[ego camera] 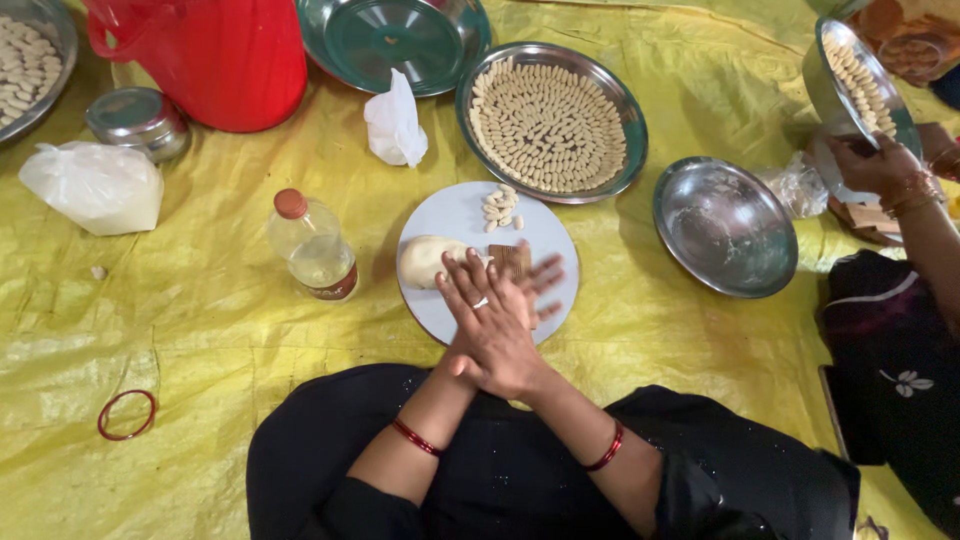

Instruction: The person sits on the floor and shapes small pieces of dough into ridged, oblong forms using a wooden grooved tool. They roll the dough in their hands, press it against the tool, and place the finished pieces onto a metal tray.

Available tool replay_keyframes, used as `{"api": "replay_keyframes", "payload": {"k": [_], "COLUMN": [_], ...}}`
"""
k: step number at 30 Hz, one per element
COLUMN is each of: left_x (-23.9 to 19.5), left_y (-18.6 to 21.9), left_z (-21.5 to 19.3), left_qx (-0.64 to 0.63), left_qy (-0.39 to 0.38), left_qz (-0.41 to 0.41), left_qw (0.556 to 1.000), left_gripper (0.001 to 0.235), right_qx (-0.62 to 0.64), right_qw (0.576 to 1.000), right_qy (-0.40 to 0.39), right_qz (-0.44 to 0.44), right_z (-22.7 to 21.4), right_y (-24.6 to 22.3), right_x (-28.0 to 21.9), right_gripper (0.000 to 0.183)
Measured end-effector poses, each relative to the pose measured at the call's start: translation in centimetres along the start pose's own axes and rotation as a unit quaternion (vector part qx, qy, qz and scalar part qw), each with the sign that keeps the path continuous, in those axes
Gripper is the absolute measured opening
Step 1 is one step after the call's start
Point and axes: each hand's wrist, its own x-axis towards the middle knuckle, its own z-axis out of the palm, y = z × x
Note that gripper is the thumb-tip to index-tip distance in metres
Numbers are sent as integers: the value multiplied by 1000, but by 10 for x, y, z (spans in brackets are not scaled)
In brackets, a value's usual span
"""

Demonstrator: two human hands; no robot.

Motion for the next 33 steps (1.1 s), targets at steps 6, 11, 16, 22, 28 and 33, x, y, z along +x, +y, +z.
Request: {"api": "replay_keyframes", "payload": {"k": [6,11,16,22,28,33], "left_x": [2,-9,-16,5,11,14], "left_y": [-11,-11,-3,10,24,21], "left_z": [25,1,-21,0,17,-23], "left_qx": [-72,-143,-135,-158,-110,-88], "left_qy": [102,13,61,207,200,269], "left_qz": [-53,-27,-15,-2,-5,79], "left_qw": [991,989,989,966,974,956], "left_gripper": [83,88,89,98,100,88], "right_qx": [118,153,334,630,274,338], "right_qw": [990,986,941,772,948,901], "right_qy": [64,58,54,75,25,28], "right_qz": [43,-6,-21,39,162,271], "right_z": [-3,18,19,-18,-24,2], "right_y": [29,9,7,49,47,65], "right_x": [10,5,2,8,-17,-23], "right_gripper": [99,85,72,61,51,29]}}
